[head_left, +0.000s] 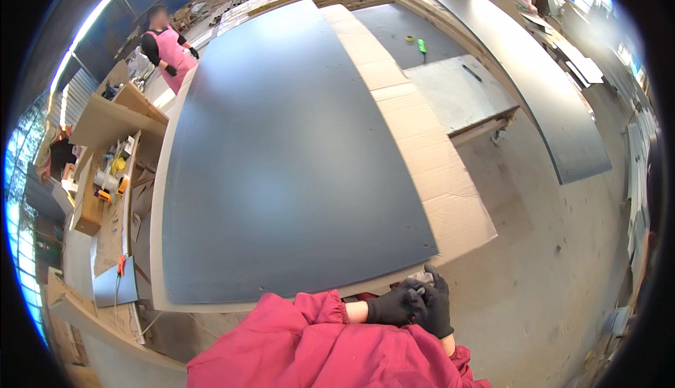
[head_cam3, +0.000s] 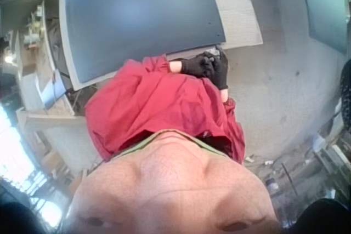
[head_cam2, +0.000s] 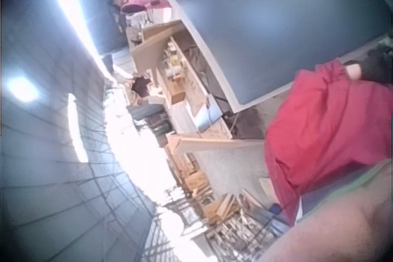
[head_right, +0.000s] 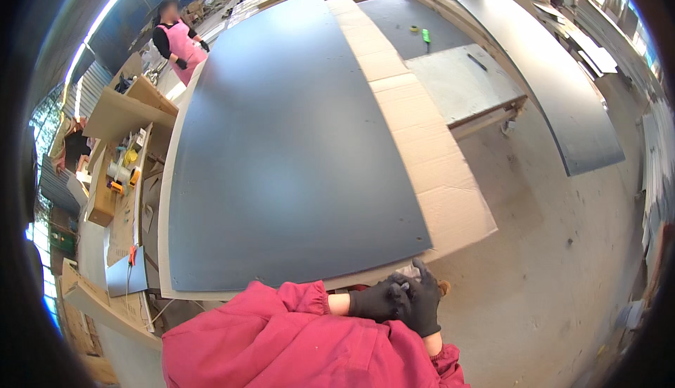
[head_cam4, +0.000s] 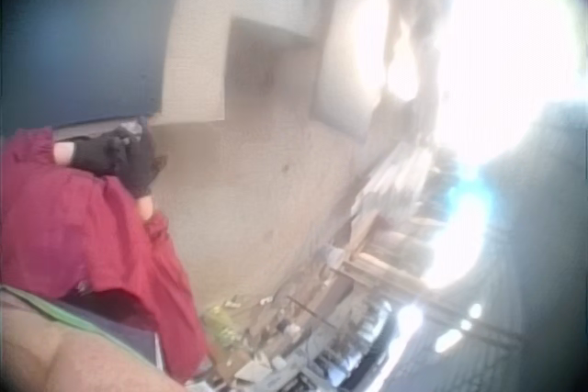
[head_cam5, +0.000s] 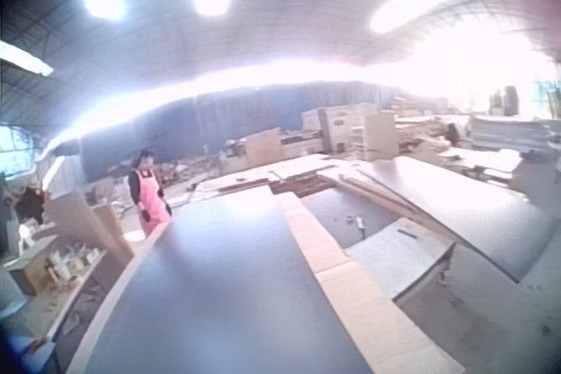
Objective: The person wipes a large gray panel with a cloth, then uses a green utility knife to scrape the surface. They place a cardboard sheet over the panel and align it with a coworker. The person continues to wipe and scrape the panel while the coworker assists with positioning the cardboard.
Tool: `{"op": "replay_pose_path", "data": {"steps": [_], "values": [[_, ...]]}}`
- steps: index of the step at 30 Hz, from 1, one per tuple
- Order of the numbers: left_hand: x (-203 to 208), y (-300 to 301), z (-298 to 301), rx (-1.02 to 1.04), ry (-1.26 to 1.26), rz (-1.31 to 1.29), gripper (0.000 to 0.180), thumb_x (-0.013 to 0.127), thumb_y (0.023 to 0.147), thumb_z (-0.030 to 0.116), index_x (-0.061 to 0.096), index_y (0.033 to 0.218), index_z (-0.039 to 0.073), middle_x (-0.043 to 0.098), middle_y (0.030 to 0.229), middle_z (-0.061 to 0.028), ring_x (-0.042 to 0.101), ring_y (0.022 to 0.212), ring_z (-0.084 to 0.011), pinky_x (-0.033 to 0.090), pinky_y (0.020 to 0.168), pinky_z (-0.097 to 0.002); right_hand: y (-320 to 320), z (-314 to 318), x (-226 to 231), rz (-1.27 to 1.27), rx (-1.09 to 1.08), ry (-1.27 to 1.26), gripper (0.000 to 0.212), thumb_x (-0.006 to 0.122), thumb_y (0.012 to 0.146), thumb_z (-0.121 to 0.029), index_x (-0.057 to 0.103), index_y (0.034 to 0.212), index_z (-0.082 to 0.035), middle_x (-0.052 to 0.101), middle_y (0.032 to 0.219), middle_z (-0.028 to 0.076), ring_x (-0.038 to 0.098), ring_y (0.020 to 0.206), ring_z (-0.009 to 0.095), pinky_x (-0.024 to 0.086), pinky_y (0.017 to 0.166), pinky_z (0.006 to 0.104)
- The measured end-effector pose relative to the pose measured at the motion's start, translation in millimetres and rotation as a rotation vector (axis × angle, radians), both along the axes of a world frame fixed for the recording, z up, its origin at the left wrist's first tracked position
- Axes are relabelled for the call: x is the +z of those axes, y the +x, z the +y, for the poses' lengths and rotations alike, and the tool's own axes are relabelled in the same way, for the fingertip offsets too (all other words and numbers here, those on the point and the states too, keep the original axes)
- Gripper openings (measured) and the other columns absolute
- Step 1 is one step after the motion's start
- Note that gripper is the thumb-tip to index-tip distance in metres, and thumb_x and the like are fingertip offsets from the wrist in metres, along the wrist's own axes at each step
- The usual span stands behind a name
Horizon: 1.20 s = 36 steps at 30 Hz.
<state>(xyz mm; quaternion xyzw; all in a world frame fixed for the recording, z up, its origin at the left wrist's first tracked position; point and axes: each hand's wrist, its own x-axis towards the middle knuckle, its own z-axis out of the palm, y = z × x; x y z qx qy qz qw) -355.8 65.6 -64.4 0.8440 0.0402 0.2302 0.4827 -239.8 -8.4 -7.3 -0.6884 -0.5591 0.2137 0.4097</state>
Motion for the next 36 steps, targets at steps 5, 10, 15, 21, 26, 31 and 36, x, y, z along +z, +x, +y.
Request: {"op": "replay_pose_path", "data": {"steps": [5,10,15,21,26,31,36], "values": [[36,109,-23,0.054,-0.286,0.088,0.046,0.057,0.086,0.024,0.043,0.124,0.004,0.044,0.123,-0.0188,0.044,0.113,-0.0329,0.034,0.098,-0.0391,107,-36,11,0.438,-0.155,0.022,0.021,0.052,0.089,-0.016,0.066,0.094,-0.002,0.054,0.121,0.018,0.051,0.111,0.028,0.040,0.091,0.0345],[53,196,-39,-0.061,-0.273,0.232,0.039,0.057,0.086,0.022,0.051,0.121,0.005,0.048,0.120,-0.0188,0.040,0.117,-0.0344,0.034,0.098,-0.0411,195,-70,17,0.673,-0.257,0.001,0.026,0.049,0.093,-0.020,0.064,0.093,0.001,0.057,0.116,0.017,0.054,0.106,0.024,0.042,0.088,0.0334],[63,233,-36,0.032,-0.337,0.332,0.035,0.060,0.084,0.020,0.054,0.117,0.007,0.051,0.116,-0.0148,0.044,0.110,-0.0291,0.038,0.093,-0.0373,251,-64,19,0.743,-0.143,-0.020,0.032,0.041,0.098,-0.022,0.061,0.098,0.003,0.057,0.116,0.014,0.056,0.098,0.018,0.043,0.085,0.0297],[64,255,5,0.166,-0.815,0.108,0.031,0.060,0.085,0.015,0.049,0.112,0.004,0.054,0.106,-0.0081,0.049,0.101,-0.0184,0.041,0.089,-0.0315,295,-25,29,1.008,-0.100,-0.107,0.036,0.037,0.099,-0.023,0.060,0.099,0.005,0.053,0.122,0.016,0.053,0.104,0.021,0.041,0.091,0.0309],[33,281,89,0.321,-1.308,0.051,0.019,0.051,0.093,0.019,0.053,0.103,0.003,0.057,0.095,-0.0009,0.051,0.090,-0.0089,0.043,0.082,-0.0246,329,19,33,1.239,-0.181,-0.006,0.039,0.035,0.099,-0.026,0.060,0.093,0.004,0.059,0.106,0.014,0.056,0.098,0.021,0.042,0.090,0.0330],[13,303,87,0.041,-1.394,-0.047,0.047,0.038,0.098,0.035,0.037,0.134,0.005,0.040,0.136,-0.0060,0.039,0.124,-0.0162,0.031,0.104,-0.0285,343,84,44,0.951,-0.034,-0.300,0.037,0.036,0.099,-0.027,0.058,0.089,0.001,0.057,0.080,0.004,0.052,0.074,0.012,0.043,0.069,0.0249],[-28,291,119,0.323,-0.192,0.110,0.033,0.045,0.094,0.024,0.055,0.118,0.003,0.056,0.119,-0.0096,0.053,0.108,-0.0186,0.041,0.093,-0.0319,359,167,48,1.057,0.221,-0.328,0.040,0.035,0.099,-0.030,0.058,0.090,0.002,0.058,0.081,0.006,0.054,0.077,0.013,0.044,0.072,0.0264]]}}
